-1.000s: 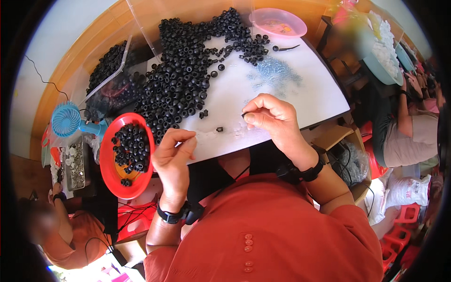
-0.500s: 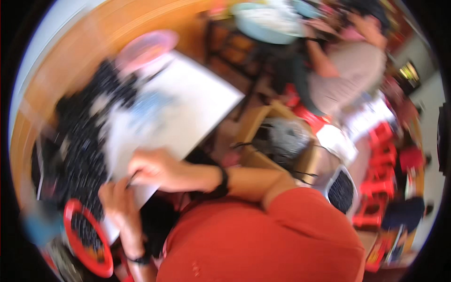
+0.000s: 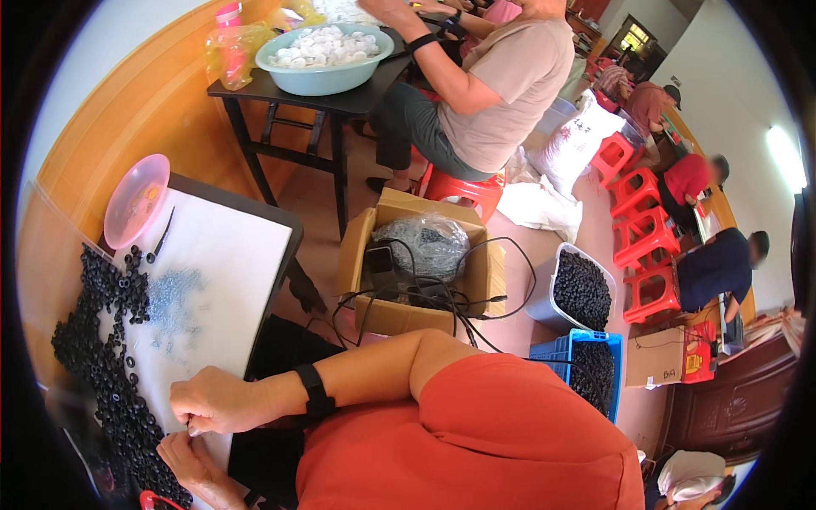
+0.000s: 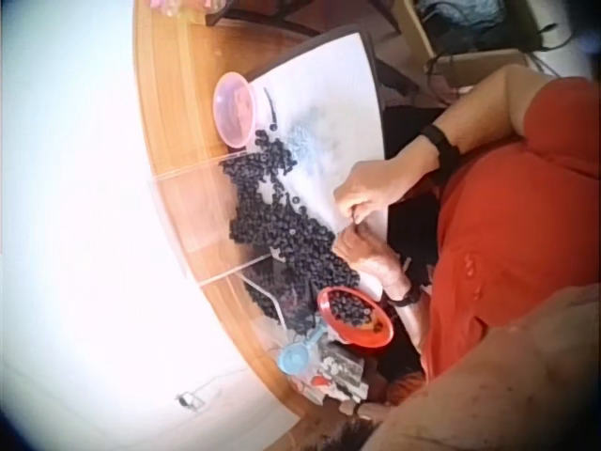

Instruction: Assembling small black components by hand at a workbench.

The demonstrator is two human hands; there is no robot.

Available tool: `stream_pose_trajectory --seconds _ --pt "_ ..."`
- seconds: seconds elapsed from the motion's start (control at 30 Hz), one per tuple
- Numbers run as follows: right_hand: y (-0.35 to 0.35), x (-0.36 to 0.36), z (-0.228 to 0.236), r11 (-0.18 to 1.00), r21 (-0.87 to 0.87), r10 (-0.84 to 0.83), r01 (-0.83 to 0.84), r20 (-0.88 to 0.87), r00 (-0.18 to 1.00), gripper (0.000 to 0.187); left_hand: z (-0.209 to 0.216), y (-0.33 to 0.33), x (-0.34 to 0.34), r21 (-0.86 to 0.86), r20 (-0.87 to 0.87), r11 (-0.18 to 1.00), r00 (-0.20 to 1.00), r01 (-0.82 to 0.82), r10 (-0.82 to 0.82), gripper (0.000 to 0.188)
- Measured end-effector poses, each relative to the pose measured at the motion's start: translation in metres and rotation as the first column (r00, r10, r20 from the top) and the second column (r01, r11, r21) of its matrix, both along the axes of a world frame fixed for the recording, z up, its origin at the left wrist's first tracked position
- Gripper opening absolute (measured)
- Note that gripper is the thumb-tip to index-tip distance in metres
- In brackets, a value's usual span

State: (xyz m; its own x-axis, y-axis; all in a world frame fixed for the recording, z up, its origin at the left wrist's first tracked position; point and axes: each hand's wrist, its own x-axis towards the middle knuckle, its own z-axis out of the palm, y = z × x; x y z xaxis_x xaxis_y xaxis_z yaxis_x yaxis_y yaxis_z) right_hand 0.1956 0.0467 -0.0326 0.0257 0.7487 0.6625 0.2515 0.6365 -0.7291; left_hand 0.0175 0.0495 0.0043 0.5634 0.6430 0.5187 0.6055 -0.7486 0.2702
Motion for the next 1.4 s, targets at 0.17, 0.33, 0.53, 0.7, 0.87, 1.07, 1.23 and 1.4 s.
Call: stream_pose_trajectory --seconds 0.17,0.33,0.53,0.7,0.87,1.07,1.23,1.4 --pt "-0.002 -0.011 0.006 0.996 0.045 0.074 -0.072 -0.034 0.997 0.019 -0.004 0.014 -0.014 0.038 0.021 0.992 0.993 -0.117 0.117 0.004" --pt "-0.016 0.021 0.018 0.998 -0.048 0.050 -0.049 0.014 0.999 0.012 0.015 0.003 0.016 0.035 0.100 0.990 0.986 -0.138 0.134 0.021" --pt "-0.018 0.018 0.024 1.000 -0.012 -0.003 0.004 0.090 0.996 0.014 0.022 -0.013 -0.022 -0.085 0.233 0.973 0.945 -0.217 0.231 0.015" --pt "-0.017 0.013 0.032 0.963 0.200 -0.258 0.181 0.478 0.840 0.014 0.014 -0.025 -0.013 -0.056 0.173 0.988 0.973 -0.146 0.154 0.018" --pt "-0.001 0.019 0.025 0.943 0.276 -0.317 0.184 0.591 0.742 0.013 0.019 -0.012 0.008 -0.042 0.133 0.986 0.978 -0.158 0.162 0.017" --pt "0.002 0.017 0.025 0.923 0.304 -0.379 0.236 0.615 0.691 0.011 0.012 0.008 0.017 0.062 -0.034 0.987 0.988 -0.147 0.150 0.012" --pt "-0.001 0.026 0.026 0.927 0.197 -0.371 0.320 0.343 0.863 0.017 0.007 0.014 0.019 0.162 0.009 0.970 0.983 -0.181 0.182 0.011" --pt "-0.006 0.029 0.039 0.995 0.095 -0.043 0.035 0.079 0.996 0.019 0.026 -0.003 0.021 -0.111 0.334 0.990 0.934 -0.091 0.123 0.004"
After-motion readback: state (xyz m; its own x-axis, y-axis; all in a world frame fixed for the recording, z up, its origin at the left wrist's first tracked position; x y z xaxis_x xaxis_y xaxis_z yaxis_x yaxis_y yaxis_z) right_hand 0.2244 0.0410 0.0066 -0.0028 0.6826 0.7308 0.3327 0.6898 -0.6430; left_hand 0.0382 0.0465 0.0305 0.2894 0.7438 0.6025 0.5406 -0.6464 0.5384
